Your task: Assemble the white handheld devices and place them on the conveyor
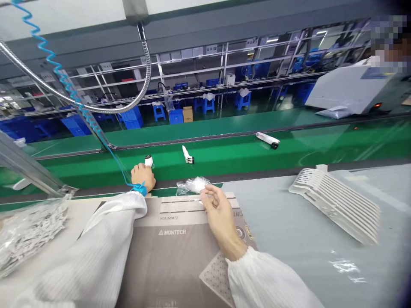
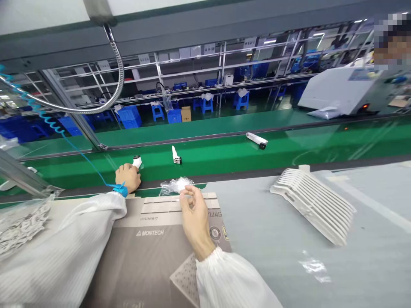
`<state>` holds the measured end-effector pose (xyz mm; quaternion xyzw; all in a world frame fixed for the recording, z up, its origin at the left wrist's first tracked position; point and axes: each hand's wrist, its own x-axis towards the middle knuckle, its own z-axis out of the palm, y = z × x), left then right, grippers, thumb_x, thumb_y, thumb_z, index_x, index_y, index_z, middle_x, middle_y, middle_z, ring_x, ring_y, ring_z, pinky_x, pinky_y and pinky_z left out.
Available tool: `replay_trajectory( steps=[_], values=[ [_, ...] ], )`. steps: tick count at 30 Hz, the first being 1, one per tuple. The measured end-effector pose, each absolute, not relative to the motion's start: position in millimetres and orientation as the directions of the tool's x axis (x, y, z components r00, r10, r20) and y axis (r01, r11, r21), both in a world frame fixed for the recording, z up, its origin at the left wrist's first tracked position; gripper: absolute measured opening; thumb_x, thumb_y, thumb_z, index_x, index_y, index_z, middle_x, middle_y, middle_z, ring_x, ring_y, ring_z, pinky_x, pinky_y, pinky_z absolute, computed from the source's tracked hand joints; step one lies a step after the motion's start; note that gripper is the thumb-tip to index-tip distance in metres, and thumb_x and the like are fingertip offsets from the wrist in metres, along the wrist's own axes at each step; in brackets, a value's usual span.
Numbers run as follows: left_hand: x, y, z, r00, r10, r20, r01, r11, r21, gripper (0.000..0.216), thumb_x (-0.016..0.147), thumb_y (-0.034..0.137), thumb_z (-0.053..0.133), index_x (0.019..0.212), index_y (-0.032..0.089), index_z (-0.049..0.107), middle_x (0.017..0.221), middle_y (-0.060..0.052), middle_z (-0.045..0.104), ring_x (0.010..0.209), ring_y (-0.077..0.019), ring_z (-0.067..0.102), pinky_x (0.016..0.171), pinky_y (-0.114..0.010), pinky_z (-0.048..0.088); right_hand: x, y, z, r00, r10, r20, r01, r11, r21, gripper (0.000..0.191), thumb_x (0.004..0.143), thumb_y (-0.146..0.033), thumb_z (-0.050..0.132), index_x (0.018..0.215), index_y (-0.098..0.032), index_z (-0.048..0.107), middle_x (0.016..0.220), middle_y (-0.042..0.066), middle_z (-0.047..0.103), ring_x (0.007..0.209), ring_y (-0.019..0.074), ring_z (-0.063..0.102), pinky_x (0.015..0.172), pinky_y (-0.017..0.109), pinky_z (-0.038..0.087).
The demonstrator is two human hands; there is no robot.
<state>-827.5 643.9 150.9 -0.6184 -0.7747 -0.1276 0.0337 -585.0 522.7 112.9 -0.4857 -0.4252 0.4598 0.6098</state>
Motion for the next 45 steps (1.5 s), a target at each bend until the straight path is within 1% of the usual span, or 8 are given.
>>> replay_trajectory(
  steps=[12, 19, 26, 28, 31, 33, 38, 45],
  values=[
    [-719, 716, 158, -0.066, 0.996, 0.06, 0.944, 0.043, 0.327, 0.05, 0.091, 0.057, 0.054, 0.124, 0.021, 0.063, 0.127, -0.015, 0.063, 0.122, -0.0313, 0.055, 0.104, -0.045, 0.04, -586, 520, 115, 0.227, 0.972, 0.053, -0.14, 0.086, -0.986, 0.042, 0.083, -0.051, 0.067, 0.112, -0.021, 0.06, 0.105, 0.007, 0.066, 0.068, 0.0137, 0.052, 0.064, 0.031, 0.045],
    [-730, 690, 178, -0.14, 0.99, -0.022, 0.799, 0.126, 0.588, 0.033, 0.089, 0.028, 0.063, 0.117, 0.01, 0.059, 0.106, -0.013, 0.067, 0.093, -0.0214, 0.065, 0.085, -0.039, 0.052, -585, 524, 119, 0.201, 0.98, 0.005, -0.235, 0.054, -0.97, 0.05, 0.08, -0.06, 0.07, 0.107, -0.02, 0.062, 0.1, 0.007, 0.068, 0.065, 0.0128, 0.054, 0.06, 0.029, 0.045],
    [-761, 576, 215, 0.429, 0.903, -0.03, 0.314, -0.118, 0.942, 0.041, 0.076, 0.03, 0.075, 0.114, 0.019, 0.063, 0.11, -0.009, 0.07, 0.097, -0.0204, 0.066, 0.079, -0.031, 0.052, -587, 512, 143, -0.34, 0.919, -0.202, -0.601, -0.377, -0.705, 0.061, 0.084, -0.076, 0.054, 0.108, -0.02, 0.064, 0.09, 0.007, 0.069, 0.047, 0.0077, 0.042, 0.041, 0.022, 0.027],
    [-761, 543, 205, 0.528, 0.848, 0.049, 0.208, -0.185, 0.96, 0.033, 0.071, 0.027, 0.08, 0.101, 0.018, 0.068, 0.124, -0.011, 0.065, 0.114, -0.0238, 0.062, 0.093, -0.034, 0.049, -588, 508, 147, -0.434, 0.884, -0.173, -0.56, -0.415, -0.717, 0.051, 0.085, -0.065, 0.063, 0.104, -0.019, 0.067, 0.08, 0.004, 0.066, 0.046, 0.0071, 0.04, 0.04, 0.021, 0.025],
    [-752, 513, 176, 0.19, 0.967, 0.172, 0.152, -0.202, 0.968, 0.038, 0.074, 0.031, 0.078, 0.108, 0.019, 0.066, 0.132, -0.012, 0.06, 0.121, -0.0246, 0.058, 0.1, -0.035, 0.046, -590, 509, 142, -0.278, 0.95, -0.141, -0.495, -0.268, -0.827, 0.043, 0.079, -0.05, 0.076, 0.109, -0.02, 0.066, 0.076, 0.001, 0.065, 0.055, 0.0108, 0.053, 0.048, 0.023, 0.041],
    [-744, 503, 159, -0.013, 0.996, 0.087, 0.069, -0.086, 0.994, 0.043, 0.081, 0.043, 0.069, 0.115, 0.017, 0.06, 0.12, -0.014, 0.065, 0.106, -0.0231, 0.065, 0.088, -0.035, 0.051, -591, 513, 134, -0.126, 0.991, -0.049, -0.44, -0.1, -0.892, 0.054, 0.076, -0.048, 0.08, 0.12, -0.025, 0.059, 0.086, 0.002, 0.07, 0.068, 0.0161, 0.063, 0.062, 0.029, 0.052],
    [-737, 492, 145, 0.208, 0.974, -0.09, 0.199, 0.047, 0.979, 0.039, 0.091, 0.045, 0.055, 0.116, 0.015, 0.06, 0.087, -0.007, 0.069, 0.059, -0.0144, 0.059, 0.057, -0.028, 0.046, -585, 517, 123, 0.0, 0.98, 0.201, -0.031, 0.201, -0.979, 0.048, 0.087, -0.051, 0.067, 0.126, -0.025, 0.057, 0.1, 0.006, 0.07, 0.086, 0.0208, 0.066, 0.082, 0.037, 0.052],
    [-752, 487, 154, 0.128, 0.982, 0.142, 0.523, -0.189, 0.831, 0.031, 0.091, 0.027, 0.053, 0.118, 0.027, 0.067, 0.098, -0.004, 0.074, 0.09, -0.0222, 0.066, 0.083, -0.033, 0.046, -569, 513, 136, 0.001, 0.797, 0.603, 0.576, 0.493, -0.652, 0.02, 0.092, -0.038, 0.063, 0.106, -0.025, 0.068, 0.106, 0.006, 0.068, 0.086, 0.0216, 0.059, 0.082, 0.038, 0.043]
  ],
)
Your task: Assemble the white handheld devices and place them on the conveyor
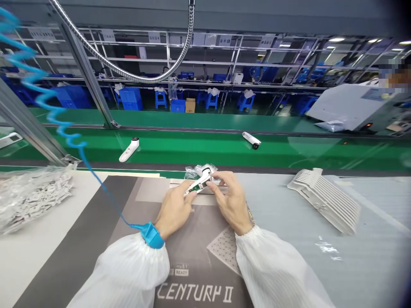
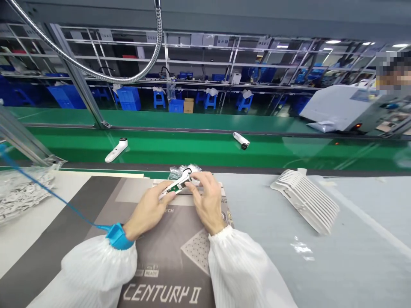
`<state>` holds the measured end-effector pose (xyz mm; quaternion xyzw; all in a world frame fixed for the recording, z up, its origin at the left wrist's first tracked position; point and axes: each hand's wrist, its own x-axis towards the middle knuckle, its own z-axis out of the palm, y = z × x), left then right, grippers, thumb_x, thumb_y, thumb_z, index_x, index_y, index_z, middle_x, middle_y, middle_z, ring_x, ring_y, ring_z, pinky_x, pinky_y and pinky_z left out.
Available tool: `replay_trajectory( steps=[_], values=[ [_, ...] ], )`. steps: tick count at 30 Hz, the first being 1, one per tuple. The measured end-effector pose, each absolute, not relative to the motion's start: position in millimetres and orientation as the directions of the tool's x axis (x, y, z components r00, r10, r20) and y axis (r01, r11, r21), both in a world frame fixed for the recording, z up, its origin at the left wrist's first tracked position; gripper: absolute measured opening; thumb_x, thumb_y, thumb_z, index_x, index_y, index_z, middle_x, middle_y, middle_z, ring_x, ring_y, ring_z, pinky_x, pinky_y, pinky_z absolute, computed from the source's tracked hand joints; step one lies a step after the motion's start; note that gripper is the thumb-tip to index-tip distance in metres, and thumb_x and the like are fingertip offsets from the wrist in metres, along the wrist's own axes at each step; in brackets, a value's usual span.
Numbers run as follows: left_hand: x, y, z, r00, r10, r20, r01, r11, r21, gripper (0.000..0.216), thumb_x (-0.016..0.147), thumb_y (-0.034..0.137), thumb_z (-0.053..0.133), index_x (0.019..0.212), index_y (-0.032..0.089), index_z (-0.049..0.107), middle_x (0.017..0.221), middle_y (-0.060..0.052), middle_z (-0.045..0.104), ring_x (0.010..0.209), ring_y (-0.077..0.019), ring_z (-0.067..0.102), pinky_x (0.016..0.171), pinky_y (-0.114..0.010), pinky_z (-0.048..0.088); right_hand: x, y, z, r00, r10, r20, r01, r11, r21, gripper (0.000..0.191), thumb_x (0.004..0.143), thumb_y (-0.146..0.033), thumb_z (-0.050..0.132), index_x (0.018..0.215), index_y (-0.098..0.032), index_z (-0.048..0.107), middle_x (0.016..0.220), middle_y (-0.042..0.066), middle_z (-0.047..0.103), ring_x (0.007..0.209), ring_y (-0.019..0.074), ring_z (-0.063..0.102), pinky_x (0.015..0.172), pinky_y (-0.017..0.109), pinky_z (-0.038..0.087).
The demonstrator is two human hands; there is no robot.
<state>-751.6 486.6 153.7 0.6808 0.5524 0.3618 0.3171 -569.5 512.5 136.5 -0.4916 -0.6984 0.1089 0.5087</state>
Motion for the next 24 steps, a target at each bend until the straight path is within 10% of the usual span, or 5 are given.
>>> replay_trajectory(
  steps=[6, 13, 24],
  values=[
    [-754, 493, 153, 0.085, 0.996, 0.022, 0.351, -0.051, 0.935, 0.025, 0.088, 0.034, 0.055, 0.105, 0.02, 0.068, 0.087, -0.006, 0.071, 0.064, -0.0173, 0.06, 0.06, -0.027, 0.044, -575, 507, 137, -0.16, 0.809, 0.565, 0.758, 0.467, -0.454, 0.021, 0.097, -0.032, 0.055, 0.082, -0.025, 0.067, 0.1, 0.006, 0.07, 0.095, 0.0254, 0.056, 0.085, 0.041, 0.032],
    [-756, 499, 156, 0.046, 0.993, -0.11, 0.028, 0.109, 0.994, 0.032, 0.085, 0.042, 0.059, 0.103, 0.015, 0.06, 0.089, -0.005, 0.068, 0.057, -0.0087, 0.049, 0.052, -0.021, 0.037, -586, 505, 135, 0.082, 0.928, 0.362, 0.4, 0.302, -0.865, 0.02, 0.092, -0.043, 0.06, 0.087, -0.024, 0.062, 0.087, 0.002, 0.064, 0.081, 0.0208, 0.055, 0.077, 0.034, 0.04],
    [-729, 478, 151, 0.084, 0.987, 0.134, 0.373, -0.156, 0.915, 0.033, 0.094, 0.038, 0.05, 0.122, 0.025, 0.062, 0.081, -0.002, 0.067, 0.072, -0.0198, 0.061, 0.069, -0.03, 0.044, -586, 509, 134, 0.205, 0.977, 0.057, -0.062, 0.071, -0.996, 0.049, 0.074, -0.066, 0.073, 0.085, -0.018, 0.07, 0.072, 0.001, 0.058, 0.068, 0.0168, 0.046, 0.066, 0.03, 0.037]
  ],
)
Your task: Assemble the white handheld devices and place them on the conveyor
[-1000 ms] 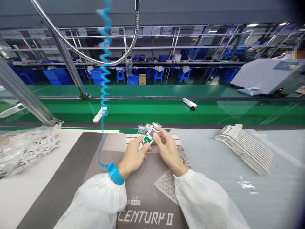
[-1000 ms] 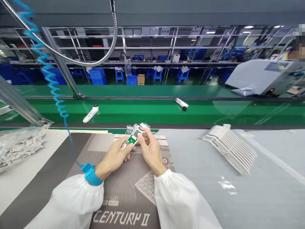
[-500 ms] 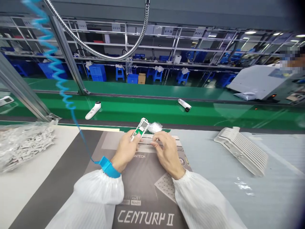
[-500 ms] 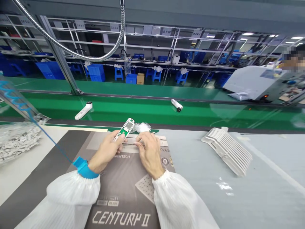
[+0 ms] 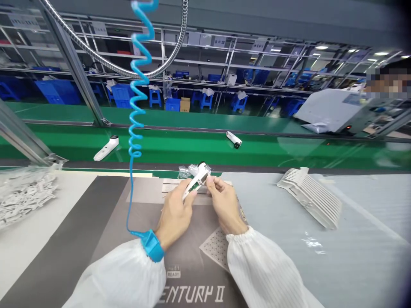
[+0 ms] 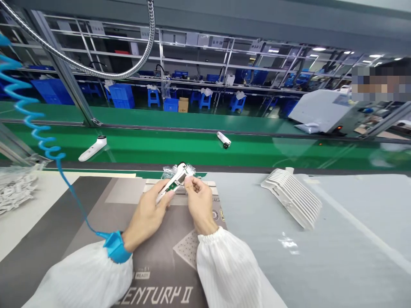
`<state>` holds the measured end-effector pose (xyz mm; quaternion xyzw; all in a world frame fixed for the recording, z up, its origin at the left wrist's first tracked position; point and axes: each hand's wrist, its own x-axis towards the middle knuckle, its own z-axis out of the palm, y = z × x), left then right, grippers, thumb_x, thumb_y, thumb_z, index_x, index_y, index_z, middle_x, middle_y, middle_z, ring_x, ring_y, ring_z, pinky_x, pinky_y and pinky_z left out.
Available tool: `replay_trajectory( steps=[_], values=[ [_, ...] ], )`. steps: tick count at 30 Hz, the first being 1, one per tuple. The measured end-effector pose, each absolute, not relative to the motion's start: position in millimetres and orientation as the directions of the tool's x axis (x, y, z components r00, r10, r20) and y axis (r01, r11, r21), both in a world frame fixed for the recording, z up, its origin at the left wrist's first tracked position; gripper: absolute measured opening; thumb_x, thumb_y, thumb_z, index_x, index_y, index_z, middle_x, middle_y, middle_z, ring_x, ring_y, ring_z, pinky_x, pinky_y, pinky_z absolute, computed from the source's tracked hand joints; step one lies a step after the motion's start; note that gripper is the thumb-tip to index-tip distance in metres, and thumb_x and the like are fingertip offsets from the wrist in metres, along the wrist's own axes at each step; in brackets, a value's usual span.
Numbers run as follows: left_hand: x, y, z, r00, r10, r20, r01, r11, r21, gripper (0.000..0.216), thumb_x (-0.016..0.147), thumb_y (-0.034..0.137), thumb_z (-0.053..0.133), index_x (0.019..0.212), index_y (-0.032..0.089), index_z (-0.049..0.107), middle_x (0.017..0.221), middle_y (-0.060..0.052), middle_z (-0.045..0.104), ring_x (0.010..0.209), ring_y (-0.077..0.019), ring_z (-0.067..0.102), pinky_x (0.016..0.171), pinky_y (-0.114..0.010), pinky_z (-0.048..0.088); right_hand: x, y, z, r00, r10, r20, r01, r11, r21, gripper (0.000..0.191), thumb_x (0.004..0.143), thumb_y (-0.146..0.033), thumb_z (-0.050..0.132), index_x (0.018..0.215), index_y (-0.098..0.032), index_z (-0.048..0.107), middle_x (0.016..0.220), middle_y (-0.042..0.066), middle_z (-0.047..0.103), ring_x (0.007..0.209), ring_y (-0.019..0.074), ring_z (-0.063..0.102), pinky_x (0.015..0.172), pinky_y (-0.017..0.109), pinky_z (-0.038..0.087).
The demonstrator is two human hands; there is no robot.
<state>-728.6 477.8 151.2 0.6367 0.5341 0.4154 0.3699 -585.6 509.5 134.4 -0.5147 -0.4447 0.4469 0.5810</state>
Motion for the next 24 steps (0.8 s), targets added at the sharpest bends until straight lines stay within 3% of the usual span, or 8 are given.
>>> replay_trajectory(
  steps=[5, 11, 15, 17, 20, 22, 24],
  values=[
    [-725, 476, 152, 0.042, 0.978, 0.206, 0.492, -0.199, 0.848, 0.031, 0.096, 0.03, 0.046, 0.123, 0.026, 0.062, 0.104, -0.007, 0.071, 0.094, -0.0256, 0.064, 0.083, -0.034, 0.043, -589, 505, 138, 0.159, 0.986, 0.038, -0.113, 0.056, -0.992, 0.05, 0.076, -0.069, 0.069, 0.077, -0.019, 0.064, 0.064, -0.002, 0.047, 0.064, 0.0151, 0.038, 0.064, 0.029, 0.033],
    [-729, 483, 151, -0.08, 0.982, 0.173, 0.579, -0.096, 0.809, 0.033, 0.093, 0.027, 0.05, 0.123, 0.026, 0.063, 0.111, -0.01, 0.072, 0.097, -0.0289, 0.065, 0.08, -0.034, 0.042, -593, 499, 151, 0.104, 0.98, 0.171, -0.041, 0.176, -0.983, 0.042, 0.083, -0.062, 0.064, 0.076, -0.021, 0.058, 0.07, -0.001, 0.048, 0.069, 0.0159, 0.042, 0.067, 0.029, 0.036],
    [-736, 489, 154, -0.192, 0.973, 0.131, 0.631, 0.02, 0.776, 0.036, 0.093, 0.029, 0.047, 0.125, 0.023, 0.062, 0.103, -0.014, 0.072, 0.092, -0.0316, 0.066, 0.077, -0.035, 0.041, -588, 527, 156, 0.133, 0.946, 0.295, 0.125, 0.279, -0.952, 0.037, 0.091, -0.056, 0.054, 0.08, -0.021, 0.057, 0.072, -0.001, 0.051, 0.069, 0.0162, 0.045, 0.067, 0.029, 0.037],
    [-745, 493, 155, -0.288, 0.952, 0.102, 0.636, 0.111, 0.764, 0.037, 0.092, 0.031, 0.047, 0.124, 0.02, 0.062, 0.098, -0.015, 0.072, 0.089, -0.0326, 0.066, 0.075, -0.036, 0.042, -587, 549, 158, 0.104, 0.924, 0.367, 0.392, 0.301, -0.869, 0.033, 0.097, -0.048, 0.045, 0.083, -0.021, 0.058, 0.079, 0.001, 0.058, 0.074, 0.0172, 0.05, 0.071, 0.03, 0.038],
    [-763, 501, 152, -0.393, 0.915, 0.091, 0.536, 0.148, 0.831, 0.033, 0.09, 0.037, 0.048, 0.111, 0.02, 0.067, 0.089, -0.011, 0.071, 0.083, -0.0288, 0.065, 0.072, -0.034, 0.043, -584, 577, 159, 0.0, 0.948, 0.318, 0.79, 0.195, -0.582, 0.027, 0.097, -0.033, 0.048, 0.077, -0.019, 0.06, 0.082, 0.005, 0.065, 0.082, 0.0197, 0.057, 0.079, 0.033, 0.036],
    [-772, 507, 147, -0.448, 0.893, 0.045, 0.437, 0.175, 0.882, 0.03, 0.088, 0.041, 0.049, 0.1, 0.022, 0.069, 0.078, -0.006, 0.068, 0.074, -0.0258, 0.063, 0.068, -0.034, 0.043, -576, 588, 160, -0.004, 0.964, 0.266, 0.88, 0.13, -0.458, 0.019, 0.094, -0.03, 0.055, 0.081, -0.018, 0.063, 0.079, 0.005, 0.066, 0.083, 0.0206, 0.059, 0.08, 0.034, 0.034],
    [-778, 511, 144, -0.478, 0.878, -0.01, 0.34, 0.195, 0.92, 0.029, 0.086, 0.043, 0.052, 0.095, 0.023, 0.07, 0.07, -0.003, 0.065, 0.068, -0.0235, 0.061, 0.066, -0.033, 0.044, -558, 591, 164, 0.007, 0.965, 0.262, 0.918, 0.098, -0.384, 0.018, 0.094, -0.035, 0.057, 0.098, -0.019, 0.065, 0.083, 0.004, 0.068, 0.086, 0.0206, 0.06, 0.08, 0.033, 0.034]
  ],
)
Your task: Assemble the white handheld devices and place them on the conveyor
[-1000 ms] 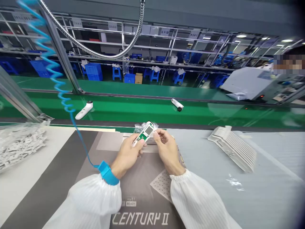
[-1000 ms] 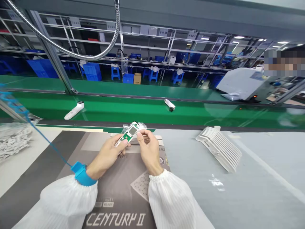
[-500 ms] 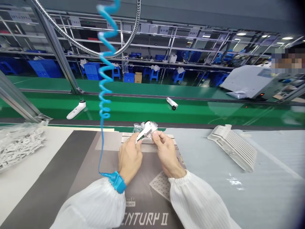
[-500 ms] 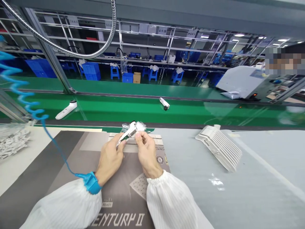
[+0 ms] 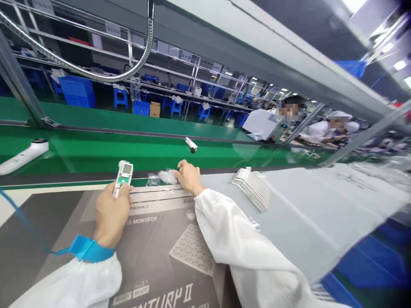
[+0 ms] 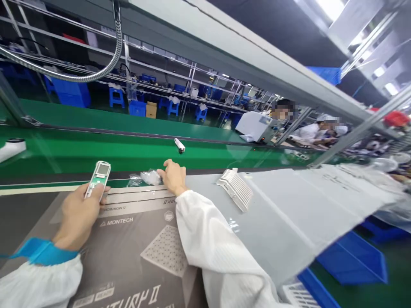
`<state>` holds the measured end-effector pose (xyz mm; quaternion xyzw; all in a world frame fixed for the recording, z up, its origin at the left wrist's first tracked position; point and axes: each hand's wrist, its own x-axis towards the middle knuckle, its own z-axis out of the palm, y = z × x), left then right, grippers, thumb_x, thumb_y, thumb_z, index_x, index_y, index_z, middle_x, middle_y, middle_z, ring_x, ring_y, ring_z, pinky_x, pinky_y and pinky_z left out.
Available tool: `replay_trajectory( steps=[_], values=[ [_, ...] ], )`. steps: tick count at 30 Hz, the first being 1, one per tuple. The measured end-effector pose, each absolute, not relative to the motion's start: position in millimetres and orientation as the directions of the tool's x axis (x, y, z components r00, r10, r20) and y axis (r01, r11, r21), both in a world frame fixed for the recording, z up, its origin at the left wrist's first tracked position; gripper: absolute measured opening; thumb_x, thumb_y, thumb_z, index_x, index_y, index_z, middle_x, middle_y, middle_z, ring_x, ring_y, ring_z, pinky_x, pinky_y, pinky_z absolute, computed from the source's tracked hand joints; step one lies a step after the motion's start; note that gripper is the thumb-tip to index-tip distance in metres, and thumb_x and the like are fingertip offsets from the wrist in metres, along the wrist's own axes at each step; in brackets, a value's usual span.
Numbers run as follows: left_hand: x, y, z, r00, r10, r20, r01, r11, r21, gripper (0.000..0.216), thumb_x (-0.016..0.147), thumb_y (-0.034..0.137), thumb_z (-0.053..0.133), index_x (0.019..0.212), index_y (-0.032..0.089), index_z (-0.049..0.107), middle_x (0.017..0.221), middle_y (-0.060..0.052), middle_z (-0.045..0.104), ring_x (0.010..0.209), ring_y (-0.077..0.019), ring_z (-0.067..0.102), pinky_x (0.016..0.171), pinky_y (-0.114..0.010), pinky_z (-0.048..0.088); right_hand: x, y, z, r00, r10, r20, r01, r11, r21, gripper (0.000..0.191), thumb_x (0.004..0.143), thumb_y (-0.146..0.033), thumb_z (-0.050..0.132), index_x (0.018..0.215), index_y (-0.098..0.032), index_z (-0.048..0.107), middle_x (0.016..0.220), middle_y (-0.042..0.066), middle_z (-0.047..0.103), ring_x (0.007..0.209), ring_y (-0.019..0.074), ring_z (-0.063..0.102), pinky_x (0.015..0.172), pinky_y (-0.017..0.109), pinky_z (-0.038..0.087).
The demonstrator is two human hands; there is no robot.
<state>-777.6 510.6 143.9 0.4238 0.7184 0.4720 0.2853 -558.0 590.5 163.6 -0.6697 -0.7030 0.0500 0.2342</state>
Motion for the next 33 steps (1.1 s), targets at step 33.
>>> replay_trajectory(
  steps=[33],
  values=[
    [-757, 500, 144, 0.05, 0.962, 0.267, 0.412, -0.263, 0.873, 0.027, 0.089, 0.031, 0.061, 0.115, 0.024, 0.065, 0.118, -0.001, 0.069, 0.106, -0.02, 0.063, 0.094, -0.034, 0.046, -567, 533, 125, -0.246, 0.969, -0.023, -0.286, -0.095, -0.954, 0.042, 0.072, -0.047, 0.085, 0.101, -0.021, 0.069, 0.08, -0.001, 0.062, 0.074, 0.0104, 0.06, 0.078, 0.025, 0.055]
  ],
)
